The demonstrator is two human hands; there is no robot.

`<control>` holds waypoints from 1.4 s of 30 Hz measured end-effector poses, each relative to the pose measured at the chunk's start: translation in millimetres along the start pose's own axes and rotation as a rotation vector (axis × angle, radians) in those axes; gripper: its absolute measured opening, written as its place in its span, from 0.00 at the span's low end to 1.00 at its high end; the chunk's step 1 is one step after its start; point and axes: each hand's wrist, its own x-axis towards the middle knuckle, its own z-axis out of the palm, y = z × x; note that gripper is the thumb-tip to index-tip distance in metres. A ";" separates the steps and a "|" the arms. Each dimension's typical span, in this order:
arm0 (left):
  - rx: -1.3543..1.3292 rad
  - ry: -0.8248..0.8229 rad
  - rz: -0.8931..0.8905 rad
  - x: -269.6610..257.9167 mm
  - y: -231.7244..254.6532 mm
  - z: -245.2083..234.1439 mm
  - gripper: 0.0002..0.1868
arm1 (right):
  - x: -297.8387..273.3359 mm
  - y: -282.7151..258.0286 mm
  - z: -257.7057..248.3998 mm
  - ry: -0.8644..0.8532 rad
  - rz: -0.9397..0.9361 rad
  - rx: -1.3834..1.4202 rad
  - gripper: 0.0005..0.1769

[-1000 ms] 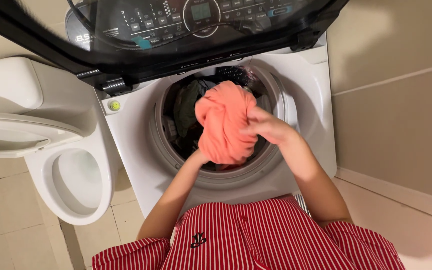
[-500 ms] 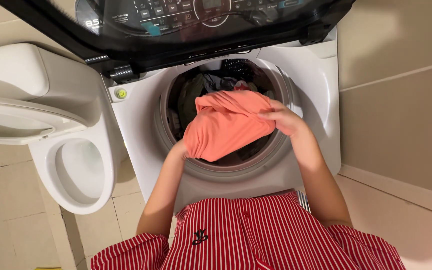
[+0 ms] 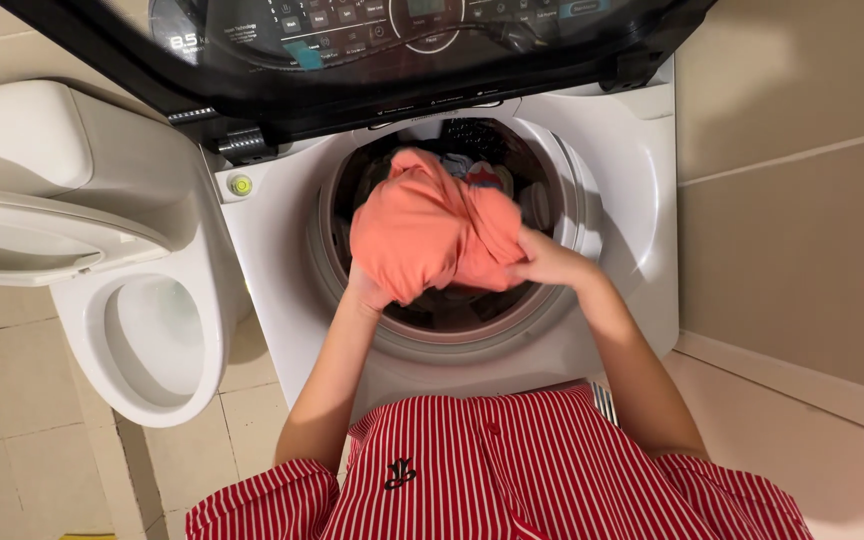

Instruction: Transferring washed clothes from a top-loading washing machine into a red plastic basin located on a bathroom counter.

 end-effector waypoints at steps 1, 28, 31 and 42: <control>-0.055 0.009 -0.003 0.5 -0.3 4.1 0.28 | 0.5 15.6 -0.7 0.066 -0.111 0.227 0.52; 1.883 0.602 0.151 -7.7 -18.1 -18.6 0.40 | 0.8 20.0 -36.0 0.342 0.262 -0.299 0.44; 1.899 0.553 0.261 -13.9 -8.5 -9.3 0.27 | -0.4 -17.0 -33.9 0.481 0.452 -0.547 0.50; 2.547 0.185 -0.551 10.6 -34.9 -62.9 0.19 | 25.0 44.8 -9.7 0.234 0.321 -1.066 0.58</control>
